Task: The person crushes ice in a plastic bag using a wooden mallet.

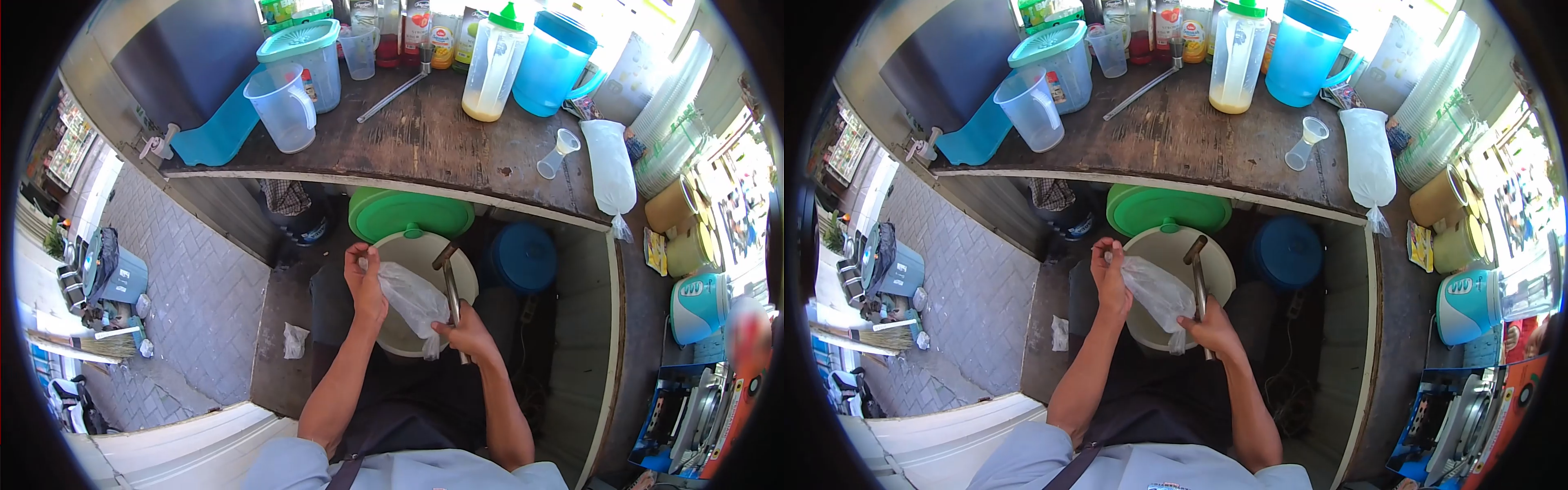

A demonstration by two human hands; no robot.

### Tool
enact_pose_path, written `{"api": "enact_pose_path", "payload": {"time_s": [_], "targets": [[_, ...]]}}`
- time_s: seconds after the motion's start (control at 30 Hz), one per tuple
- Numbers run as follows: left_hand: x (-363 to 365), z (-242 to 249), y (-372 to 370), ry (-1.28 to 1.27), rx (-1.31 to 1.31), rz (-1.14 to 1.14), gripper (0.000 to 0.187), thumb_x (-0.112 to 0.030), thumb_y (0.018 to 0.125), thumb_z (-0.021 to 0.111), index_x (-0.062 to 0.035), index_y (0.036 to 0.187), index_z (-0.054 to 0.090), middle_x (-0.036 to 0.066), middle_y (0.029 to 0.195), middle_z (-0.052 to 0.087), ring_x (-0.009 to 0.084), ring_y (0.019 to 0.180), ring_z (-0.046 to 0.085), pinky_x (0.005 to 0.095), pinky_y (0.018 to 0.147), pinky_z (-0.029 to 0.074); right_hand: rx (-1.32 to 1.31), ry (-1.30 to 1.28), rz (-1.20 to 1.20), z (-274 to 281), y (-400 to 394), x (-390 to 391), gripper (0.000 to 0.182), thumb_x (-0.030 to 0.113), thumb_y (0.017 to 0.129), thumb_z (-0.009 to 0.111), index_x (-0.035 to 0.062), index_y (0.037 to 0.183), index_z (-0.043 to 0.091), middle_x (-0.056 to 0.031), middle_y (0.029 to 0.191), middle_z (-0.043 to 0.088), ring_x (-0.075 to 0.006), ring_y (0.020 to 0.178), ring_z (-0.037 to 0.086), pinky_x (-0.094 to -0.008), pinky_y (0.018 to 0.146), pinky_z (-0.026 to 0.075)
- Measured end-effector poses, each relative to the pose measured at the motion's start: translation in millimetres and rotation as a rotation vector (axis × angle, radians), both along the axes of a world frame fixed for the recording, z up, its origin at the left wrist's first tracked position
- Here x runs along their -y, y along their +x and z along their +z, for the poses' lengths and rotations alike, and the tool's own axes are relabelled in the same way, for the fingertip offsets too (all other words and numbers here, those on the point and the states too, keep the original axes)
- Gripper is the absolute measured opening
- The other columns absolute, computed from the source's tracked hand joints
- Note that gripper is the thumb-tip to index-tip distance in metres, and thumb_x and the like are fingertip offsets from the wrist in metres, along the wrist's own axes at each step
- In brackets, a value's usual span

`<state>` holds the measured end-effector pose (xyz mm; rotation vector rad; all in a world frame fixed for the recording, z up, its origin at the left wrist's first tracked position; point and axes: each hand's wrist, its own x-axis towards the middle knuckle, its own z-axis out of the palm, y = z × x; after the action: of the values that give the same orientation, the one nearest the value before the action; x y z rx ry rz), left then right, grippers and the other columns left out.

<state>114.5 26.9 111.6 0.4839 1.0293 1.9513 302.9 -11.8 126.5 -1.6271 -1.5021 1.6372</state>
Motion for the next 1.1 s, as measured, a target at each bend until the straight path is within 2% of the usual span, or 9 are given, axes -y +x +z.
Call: {"api": "enact_pose_path", "payload": {"time_s": [0.17, 0.23, 0.3, 0.5, 0.53, 0.6, 0.8, 0.97, 1.1], "targets": [[-19, -42, -14, -0.005, -0.176, 0.078, 0.015, -0.015, 0.090, 0.062, -0.0090, 0.097, 0.050, -0.001, 0.087, 0.048, 0.0077, 0.081, 0.046, 0.0222, 0.075, 0.040, 0.141, -0.013, 0.008, -21, -4, 2, 0.048, 0.023, 0.084, 0.065, -0.0098, 0.113, 0.046, -0.0287, 0.099, 0.061, -0.0370, 0.094, 0.062, -0.0406, 0.081, 0.046], [-11, -53, -15, -0.025, -0.129, 0.095, 0.016, -0.015, 0.090, 0.063, -0.0098, 0.098, 0.051, -0.002, 0.088, 0.049, 0.0079, 0.082, 0.048, 0.0226, 0.075, 0.041, 0.192, 0.105, -0.013, -42, -2, 5, 0.047, 0.028, 0.089, 0.060, -0.0055, 0.119, 0.045, -0.0132, 0.074, 0.059, -0.0164, 0.054, 0.054, -0.0316, 0.050, 0.045], [0, -66, -15, -0.065, -0.013, 0.094, 0.015, -0.016, 0.089, 0.064, -0.0114, 0.100, 0.054, -0.002, 0.090, 0.052, 0.0090, 0.084, 0.052, 0.0246, 0.074, 0.044, 0.202, 0.099, -0.034, -61, 0, 8, 0.052, 0.035, 0.092, 0.056, -0.0056, 0.121, 0.044, -0.0120, 0.071, 0.060, -0.0166, 0.051, 0.053, -0.0309, 0.049, 0.045], [-4, -115, -12, -0.206, -0.226, 0.047, 0.032, -0.014, 0.089, 0.054, -0.0058, 0.119, 0.047, 0.010, 0.110, 0.054, 0.0220, 0.103, 0.054, 0.0376, 0.089, 0.046, -0.260, -0.274, -0.038, -52, 16, 12, 0.086, 0.059, 0.083, 0.057, 0.0010, 0.141, 0.029, -0.0157, 0.105, 0.063, -0.0190, 0.086, 0.062, -0.0341, 0.065, 0.052], [10, -146, -43, -0.186, -0.503, 0.109, 0.044, -0.024, 0.091, 0.055, -0.0019, 0.127, 0.042, 0.014, 0.119, 0.050, 0.0246, 0.110, 0.051, 0.0385, 0.094, 0.043, -0.302, -0.284, -0.067, -60, -4, 21, 0.085, 0.057, 0.083, 0.060, -0.0005, 0.138, 0.032, -0.0118, 0.095, 0.063, -0.0170, 0.080, 0.060, -0.0324, 0.063, 0.050], [7, -82, -25, -0.243, 0.114, -0.026, 0.054, -0.035, 0.094, 0.053, -0.0005, 0.133, 0.038, 0.016, 0.126, 0.045, 0.0261, 0.114, 0.048, 0.0377, 0.098, 0.040, -0.239, -0.293, -0.106, -59, 2, 23, 0.082, 0.051, 0.082, 0.065, -0.0014, 0.136, 0.034, -0.0109, 0.096, 0.060, -0.0173, 0.081, 0.058, -0.0313, 0.065, 0.047], [-18, -143, -73, -0.228, -0.380, 0.018, 0.050, -0.035, 0.097, 0.047, 0.0017, 0.129, 0.042, 0.017, 0.126, 0.047, 0.0236, 0.111, 0.050, 0.0375, 0.095, 0.042, -0.247, -0.211, 0.193, -76, 15, 20, 0.072, 0.038, 0.077, 0.072, -0.0015, 0.129, 0.040, -0.0139, 0.110, 0.053, -0.0199, 0.095, 0.054, -0.0327, 0.074, 0.047], [-24, -96, -64, -0.198, -0.114, -0.124, 0.058, -0.039, 0.094, 0.052, 0.0031, 0.132, 0.037, 0.015, 0.126, 0.045, 0.0258, 0.114, 0.045, 0.0368, 0.095, 0.040, -0.275, -0.231, 0.056, -85, 21, 20, 0.054, 0.023, 0.082, 0.059, 0.0023, 0.129, 0.043, -0.0093, 0.105, 0.056, -0.0192, 0.090, 0.055, -0.0327, 0.074, 0.048], [-14, -79, -38, -0.473, -0.745, -0.124, 0.073, -0.035, 0.084, 0.067, -0.0021, 0.137, 0.029, 0.019, 0.134, 0.035, 0.0291, 0.119, 0.041, 0.0426, 0.099, 0.035, -0.258, 0.061, -0.083, -61, 11, 19, 0.036, 0.018, 0.082, 0.052, 0.0017, 0.114, 0.056, -0.0047, 0.087, 0.060, -0.0143, 0.082, 0.055, -0.0311, 0.069, 0.047]]}}
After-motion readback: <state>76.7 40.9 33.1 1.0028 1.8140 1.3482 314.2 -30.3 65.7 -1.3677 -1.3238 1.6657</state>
